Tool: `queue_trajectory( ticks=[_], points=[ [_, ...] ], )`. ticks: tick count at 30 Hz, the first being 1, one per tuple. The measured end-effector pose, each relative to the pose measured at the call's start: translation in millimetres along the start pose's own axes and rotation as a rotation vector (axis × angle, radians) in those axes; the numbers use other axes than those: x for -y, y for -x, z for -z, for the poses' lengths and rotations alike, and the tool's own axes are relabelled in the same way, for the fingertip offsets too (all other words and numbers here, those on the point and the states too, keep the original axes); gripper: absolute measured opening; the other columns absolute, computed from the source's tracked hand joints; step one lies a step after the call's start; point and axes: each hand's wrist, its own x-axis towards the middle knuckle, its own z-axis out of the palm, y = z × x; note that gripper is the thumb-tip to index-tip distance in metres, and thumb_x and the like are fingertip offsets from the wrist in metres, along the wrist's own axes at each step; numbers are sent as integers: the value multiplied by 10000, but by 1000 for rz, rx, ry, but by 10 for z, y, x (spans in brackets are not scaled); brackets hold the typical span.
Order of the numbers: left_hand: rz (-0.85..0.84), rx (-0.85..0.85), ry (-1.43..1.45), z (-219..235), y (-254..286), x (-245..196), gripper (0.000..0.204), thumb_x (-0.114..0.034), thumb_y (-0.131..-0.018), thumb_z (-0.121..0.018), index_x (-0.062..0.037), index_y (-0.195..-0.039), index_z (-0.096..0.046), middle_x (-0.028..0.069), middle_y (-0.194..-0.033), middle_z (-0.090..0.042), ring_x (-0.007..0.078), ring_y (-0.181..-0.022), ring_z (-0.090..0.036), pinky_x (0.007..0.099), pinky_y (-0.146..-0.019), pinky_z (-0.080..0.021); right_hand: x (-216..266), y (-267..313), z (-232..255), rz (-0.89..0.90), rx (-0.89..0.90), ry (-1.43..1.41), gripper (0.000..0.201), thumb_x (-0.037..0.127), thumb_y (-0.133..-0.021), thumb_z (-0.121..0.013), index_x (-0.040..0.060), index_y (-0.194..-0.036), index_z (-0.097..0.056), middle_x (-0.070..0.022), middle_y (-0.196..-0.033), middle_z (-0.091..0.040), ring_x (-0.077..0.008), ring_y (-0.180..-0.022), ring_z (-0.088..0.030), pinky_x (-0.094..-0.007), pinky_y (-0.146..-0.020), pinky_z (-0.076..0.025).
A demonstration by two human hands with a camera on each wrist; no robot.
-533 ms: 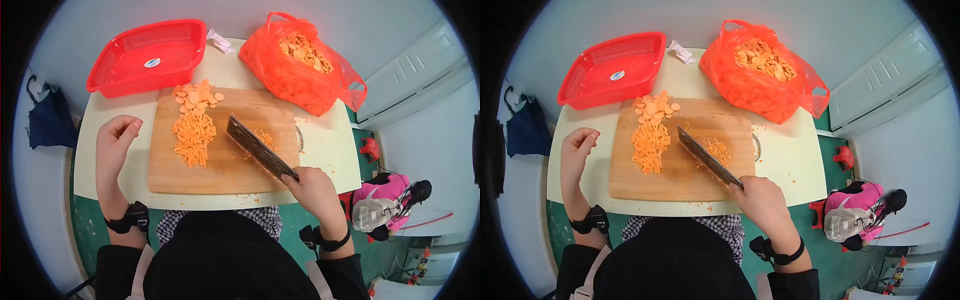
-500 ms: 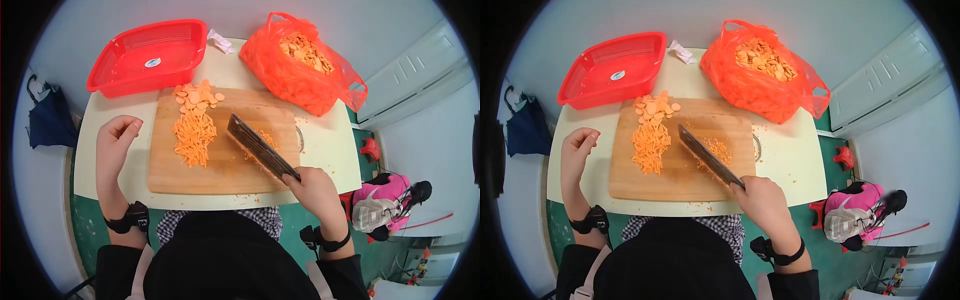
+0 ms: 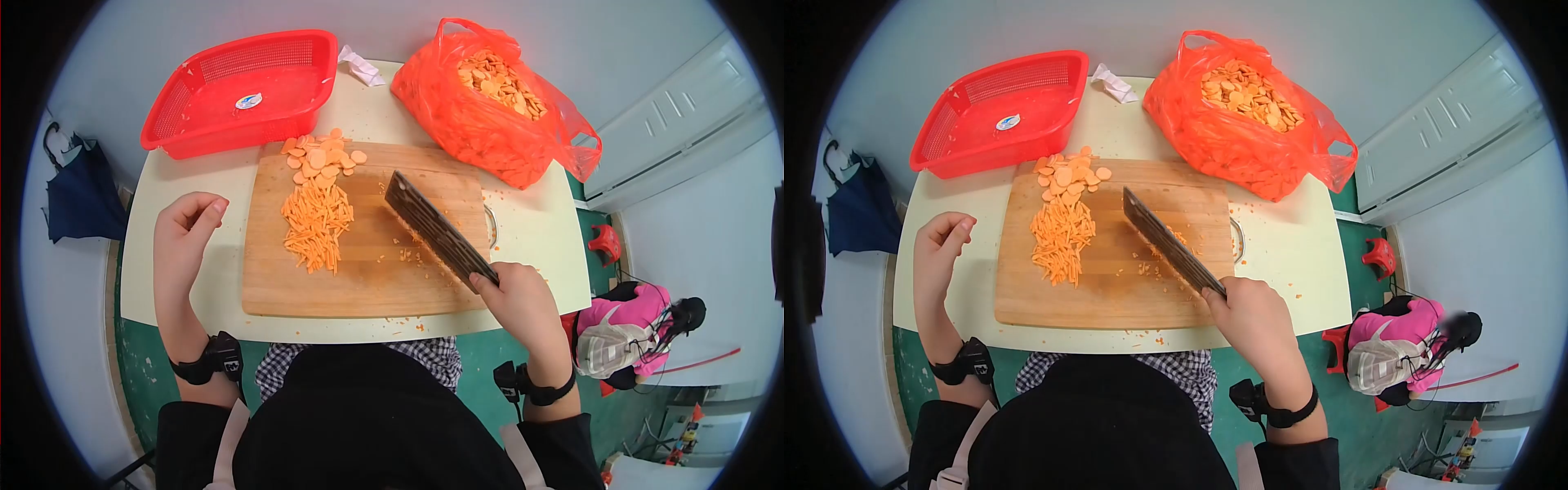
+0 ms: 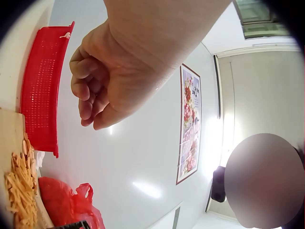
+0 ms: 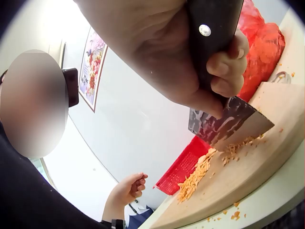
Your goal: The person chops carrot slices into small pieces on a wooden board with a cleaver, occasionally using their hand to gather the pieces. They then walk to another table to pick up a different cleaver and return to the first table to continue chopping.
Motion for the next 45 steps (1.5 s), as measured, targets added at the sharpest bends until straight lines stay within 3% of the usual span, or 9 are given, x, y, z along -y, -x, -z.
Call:
queue_trajectory(
  ticks=[5,7,10,20,22,26,28,45],
  points=[
    [9,1,9,-10,-6,-1,181,-155,-894,-638,26,-886,-647,-10,-736,-578,63,-694,-504,211,-638,-409,-51,-66,-37,15,-57,-33,398,326,-870,-606,-39,-713,-627,-227,-591,-566,-376,-567,-575,-439,-570,-446],
    [-19,-8,-7,-3,-18,44,186,-196,-893,-634,-13,-887,-668,-28,-706,-561,40,-647,-459,200,-573,-349,-35,-50,12,-5,-68,-68,405,332,-867,-607,-44,-718,-623,-235,-603,-571,-383,-578,-581,-445,-576,-450],
    [-39,-8,10,-7,-22,68,184,-193,-895,-630,-13,-890,-668,-28,-707,-560,39,-644,-456,199,-573,-349,-25,-95,-35,-5,-34,-4,351,301,-886,-570,-16,-753,-646,-235,-669,-609,-403,-642,-607,-467,-624,-487],
    [-30,-6,-10,-14,-19,58,186,-191,-898,-620,-11,-889,-666,-26,-715,-570,38,-647,-467,199,-571,-352,-88,-164,0,-3,-36,-16,379,301,-887,-570,-45,-746,-635,-244,-678,-611,-410,-664,-610,-472,-650,-489],
    [-23,-13,-7,-16,-9,61,186,-190,-896,-623,-9,-884,-665,-26,-714,-570,40,-646,-469,200,-570,-355,-118,-166,10,-23,-65,-93,379,311,-864,-607,-53,-764,-643,-242,-617,-568,-382,-591,-578,-441,-596,-449],
    [-18,-11,-2,-14,-3,55,185,-188,-895,-626,-8,-881,-666,-25,-716,-572,41,-652,-473,201,-572,-357,-156,-216,-52,-8,-86,-69,379,312,-863,-606,-53,-771,-649,-241,-621,-571,-380,-590,-578,-435,-594,-449],
    [2,7,-7,-7,-6,53,184,-189,-893,-630,-9,-880,-667,-24,-715,-571,42,-660,-474,202,-575,-358,-108,-190,34,-37,-45,-21,387,314,-884,-575,-49,-766,-639,-257,-707,-616,-422,-689,-612,-474,-669,-491],
    [-20,-11,6,-27,6,77,191,-199,-895,-628,-11,-886,-663,-21,-716,-572,40,-645,-469,201,-568,-355,-124,-245,152,-95,-44,-69,376,321,-876,-573,-34,-775,-650,-253,-721,-622,-412,-701,-614,-467,-678,-484]
  ],
)
